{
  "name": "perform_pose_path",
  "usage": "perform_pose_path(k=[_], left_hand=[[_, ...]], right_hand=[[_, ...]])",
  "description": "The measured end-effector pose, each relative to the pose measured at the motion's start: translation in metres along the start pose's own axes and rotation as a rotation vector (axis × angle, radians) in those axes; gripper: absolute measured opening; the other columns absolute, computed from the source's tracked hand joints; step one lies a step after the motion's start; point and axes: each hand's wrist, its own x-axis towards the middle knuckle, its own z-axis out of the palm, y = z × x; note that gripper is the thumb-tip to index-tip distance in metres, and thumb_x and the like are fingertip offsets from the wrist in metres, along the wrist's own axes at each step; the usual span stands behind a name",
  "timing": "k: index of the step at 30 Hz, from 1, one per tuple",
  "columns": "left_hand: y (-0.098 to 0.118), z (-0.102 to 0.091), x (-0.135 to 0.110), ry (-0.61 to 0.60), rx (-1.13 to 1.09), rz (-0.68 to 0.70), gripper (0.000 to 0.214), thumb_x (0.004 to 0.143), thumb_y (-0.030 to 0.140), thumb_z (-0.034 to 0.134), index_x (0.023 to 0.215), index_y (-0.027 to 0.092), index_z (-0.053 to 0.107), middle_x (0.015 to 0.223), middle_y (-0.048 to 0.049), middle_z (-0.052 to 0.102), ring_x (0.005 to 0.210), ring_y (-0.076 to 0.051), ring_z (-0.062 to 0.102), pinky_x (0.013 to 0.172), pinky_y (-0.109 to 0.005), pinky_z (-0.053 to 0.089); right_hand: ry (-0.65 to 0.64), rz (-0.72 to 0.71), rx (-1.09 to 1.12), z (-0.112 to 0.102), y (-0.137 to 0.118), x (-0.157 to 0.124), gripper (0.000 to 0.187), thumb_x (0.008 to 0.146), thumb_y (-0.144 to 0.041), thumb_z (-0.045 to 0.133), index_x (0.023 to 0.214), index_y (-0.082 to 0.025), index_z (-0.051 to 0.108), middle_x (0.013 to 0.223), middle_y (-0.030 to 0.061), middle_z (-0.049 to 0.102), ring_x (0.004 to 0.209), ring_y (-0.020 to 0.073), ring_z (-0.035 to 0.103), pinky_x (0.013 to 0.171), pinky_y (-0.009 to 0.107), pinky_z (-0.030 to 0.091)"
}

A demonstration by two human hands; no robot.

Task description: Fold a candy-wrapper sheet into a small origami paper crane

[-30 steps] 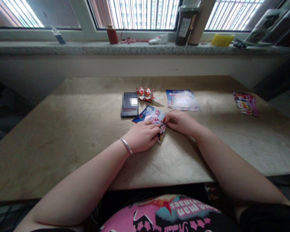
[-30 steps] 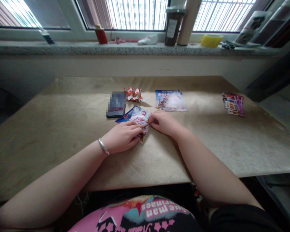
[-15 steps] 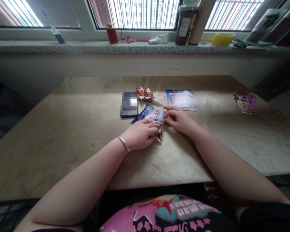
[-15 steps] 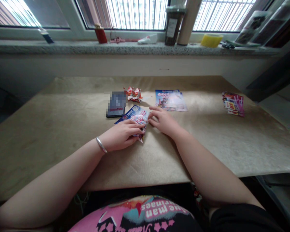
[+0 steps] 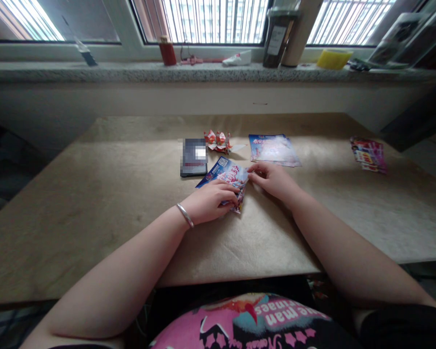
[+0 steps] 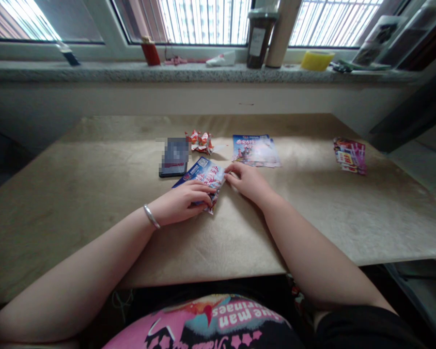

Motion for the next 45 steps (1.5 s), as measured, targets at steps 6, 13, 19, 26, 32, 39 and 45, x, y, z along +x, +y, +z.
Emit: perform_pose_path(k=[6, 13, 19, 26, 32, 39, 45], left_hand=[[0.000, 0.002, -0.001, 0.015, 0.014, -0.004, 0.022, 0.085, 0.019, 0.052, 0.100, 0.023, 0.069, 0.119, -0.0028, 0.063, 0.111, -0.020, 0.053, 0.101, -0.039, 0.041], [0.000, 0.000, -0.001, -0.014, -0.037, 0.032, 0.017, 0.083, 0.018, 0.055, 0.089, 0.025, 0.070, 0.121, -0.0017, 0.062, 0.115, -0.020, 0.051, 0.102, -0.039, 0.038], [0.001, -0.001, 0.000, -0.011, -0.053, 0.032, 0.020, 0.084, 0.018, 0.053, 0.095, 0.023, 0.067, 0.121, -0.0033, 0.062, 0.115, -0.019, 0.053, 0.103, -0.039, 0.038], [0.000, -0.001, -0.001, -0.016, -0.069, 0.033, 0.019, 0.082, 0.020, 0.055, 0.097, 0.022, 0.067, 0.122, -0.0044, 0.061, 0.117, -0.020, 0.051, 0.104, -0.039, 0.036], [0.002, -0.004, -0.002, -0.089, -0.066, 0.046, 0.018, 0.083, 0.022, 0.057, 0.096, 0.026, 0.070, 0.124, -0.0042, 0.058, 0.119, -0.022, 0.047, 0.106, -0.041, 0.034], [0.005, -0.006, -0.003, -0.113, -0.038, 0.048, 0.024, 0.084, 0.024, 0.056, 0.103, 0.032, 0.069, 0.124, -0.0023, 0.055, 0.117, -0.023, 0.045, 0.107, -0.043, 0.031], [0.002, -0.001, -0.002, -0.069, -0.052, 0.016, 0.026, 0.083, 0.021, 0.055, 0.106, 0.023, 0.066, 0.121, -0.0060, 0.055, 0.113, -0.021, 0.048, 0.105, -0.039, 0.035]], right_hand=[[0.015, -0.046, -0.040, -0.001, -0.003, 0.001, 0.011, 0.080, -0.030, 0.058, 0.083, -0.021, 0.064, 0.080, 0.0030, 0.068, 0.073, 0.0179, 0.060, 0.070, 0.033, 0.046], [0.075, -0.133, -0.185, -0.002, -0.008, 0.000, 0.011, 0.080, -0.030, 0.059, 0.085, -0.022, 0.065, 0.090, 0.0058, 0.068, 0.083, 0.0209, 0.059, 0.075, 0.035, 0.045], [0.060, -0.125, -0.219, -0.003, -0.010, -0.001, 0.012, 0.082, -0.031, 0.058, 0.087, -0.022, 0.065, 0.091, 0.0069, 0.068, 0.086, 0.0230, 0.060, 0.077, 0.037, 0.045], [0.012, -0.132, -0.228, -0.004, -0.011, 0.000, 0.017, 0.079, -0.037, 0.062, 0.088, -0.023, 0.063, 0.090, 0.0056, 0.067, 0.083, 0.0214, 0.059, 0.075, 0.035, 0.045], [0.021, -0.144, -0.242, -0.003, -0.010, 0.000, 0.019, 0.079, -0.040, 0.062, 0.088, -0.024, 0.062, 0.089, 0.0052, 0.066, 0.080, 0.0209, 0.058, 0.070, 0.033, 0.044], [0.047, -0.162, -0.270, -0.006, -0.012, -0.002, 0.019, 0.078, -0.041, 0.063, 0.087, -0.024, 0.062, 0.087, 0.0058, 0.065, 0.079, 0.0210, 0.058, 0.069, 0.034, 0.044], [0.048, -0.202, -0.235, -0.005, -0.007, 0.002, 0.015, 0.079, -0.036, 0.063, 0.086, -0.023, 0.063, 0.094, 0.0074, 0.066, 0.093, 0.0240, 0.059, 0.080, 0.039, 0.047]])
